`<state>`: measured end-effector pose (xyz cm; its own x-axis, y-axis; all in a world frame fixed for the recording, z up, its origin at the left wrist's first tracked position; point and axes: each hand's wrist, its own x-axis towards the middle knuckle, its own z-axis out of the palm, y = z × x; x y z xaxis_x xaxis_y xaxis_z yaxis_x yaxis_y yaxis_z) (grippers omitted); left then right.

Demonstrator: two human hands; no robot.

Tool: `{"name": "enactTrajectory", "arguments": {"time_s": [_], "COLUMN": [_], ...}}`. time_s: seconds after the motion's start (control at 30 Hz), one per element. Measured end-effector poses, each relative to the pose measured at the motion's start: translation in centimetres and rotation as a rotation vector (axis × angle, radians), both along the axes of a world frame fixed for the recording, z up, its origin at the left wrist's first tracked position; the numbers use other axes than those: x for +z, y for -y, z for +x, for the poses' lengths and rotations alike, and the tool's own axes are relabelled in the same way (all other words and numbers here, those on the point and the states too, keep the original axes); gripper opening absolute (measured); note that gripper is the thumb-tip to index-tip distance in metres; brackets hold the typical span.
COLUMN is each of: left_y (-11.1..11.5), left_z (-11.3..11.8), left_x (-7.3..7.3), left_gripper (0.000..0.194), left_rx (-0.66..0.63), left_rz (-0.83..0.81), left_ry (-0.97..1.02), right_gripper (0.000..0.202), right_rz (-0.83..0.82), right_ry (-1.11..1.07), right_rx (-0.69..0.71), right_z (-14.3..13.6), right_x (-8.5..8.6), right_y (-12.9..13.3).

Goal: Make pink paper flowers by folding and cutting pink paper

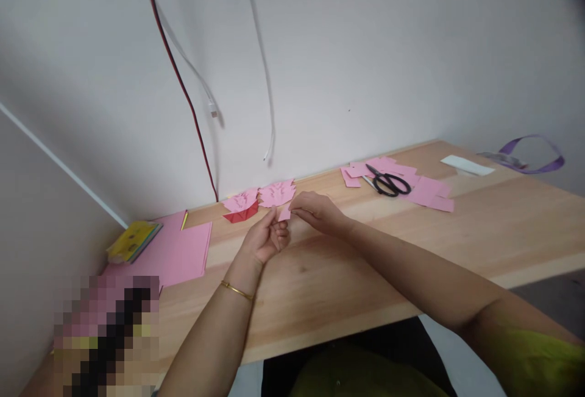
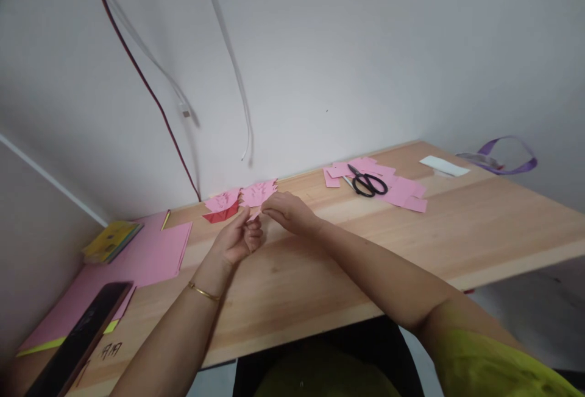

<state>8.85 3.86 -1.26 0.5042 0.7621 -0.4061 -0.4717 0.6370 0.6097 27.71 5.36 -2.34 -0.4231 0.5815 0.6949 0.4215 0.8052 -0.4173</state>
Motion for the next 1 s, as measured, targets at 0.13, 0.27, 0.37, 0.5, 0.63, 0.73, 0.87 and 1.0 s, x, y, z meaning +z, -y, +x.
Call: {"name": "enactTrajectory", "arguments": {"time_s": [0.13, 0.27, 0.37, 0.5, 0.63, 0.73, 0.87, 1.0], "left_y": [0.2, 0.2, 0.0, -0.4, -0.4, -0.3, -0.2, 0.0], "left_z": [0.3, 0.5, 0.5, 0.6, 0.7, 0.7, 0.8, 1.0], "left_x": [-0.3, -0.6, -0.9, -1.5, -1.6, -1.6, -1.8, -1.9], "left_gripper": [0.023, 0.03, 0.033, 0.033, 0.032, 0.031, 0.031, 0.03], "left_rx": [0.068, 0.178, 0.249, 0.307, 0.31, 0.301, 0.274, 0.252], "left_rz": [0.181, 0.356, 0.406, 0.509, 0.618, 0.667, 0.689, 0.671], "left_ry": [-0.092, -0.221, -0.331, -0.413, -0.501, -0.589, -0.583, -0.584], "right_gripper": [0.02, 0.021, 0.026, 0.033, 0.033, 0.032, 0.03, 0.03], "right_rz": [-0.071, -0.341, -0.478, -0.573, -0.596, -0.618, -0.624, -0.628], "right_ry": [-0.02, -0.236, -0.26, -0.203, -0.159, -0.137, -0.119, -0.121], "right_rx": [0.023, 0.006, 0.028, 0.045, 0.041, 0.061, 0.07, 0.072], "right_z": [0.0, 0.0, 0.1, 0.1, 0.0, 0.0, 0.1, 0.0], "right_x": [0.1, 0.4, 0.4, 0.4, 0.7, 0.9, 1.0, 0.9], "right_y": [0.1, 0.2, 0.1, 0.0, 0.2, 0.4, 0.4, 0.4]}}
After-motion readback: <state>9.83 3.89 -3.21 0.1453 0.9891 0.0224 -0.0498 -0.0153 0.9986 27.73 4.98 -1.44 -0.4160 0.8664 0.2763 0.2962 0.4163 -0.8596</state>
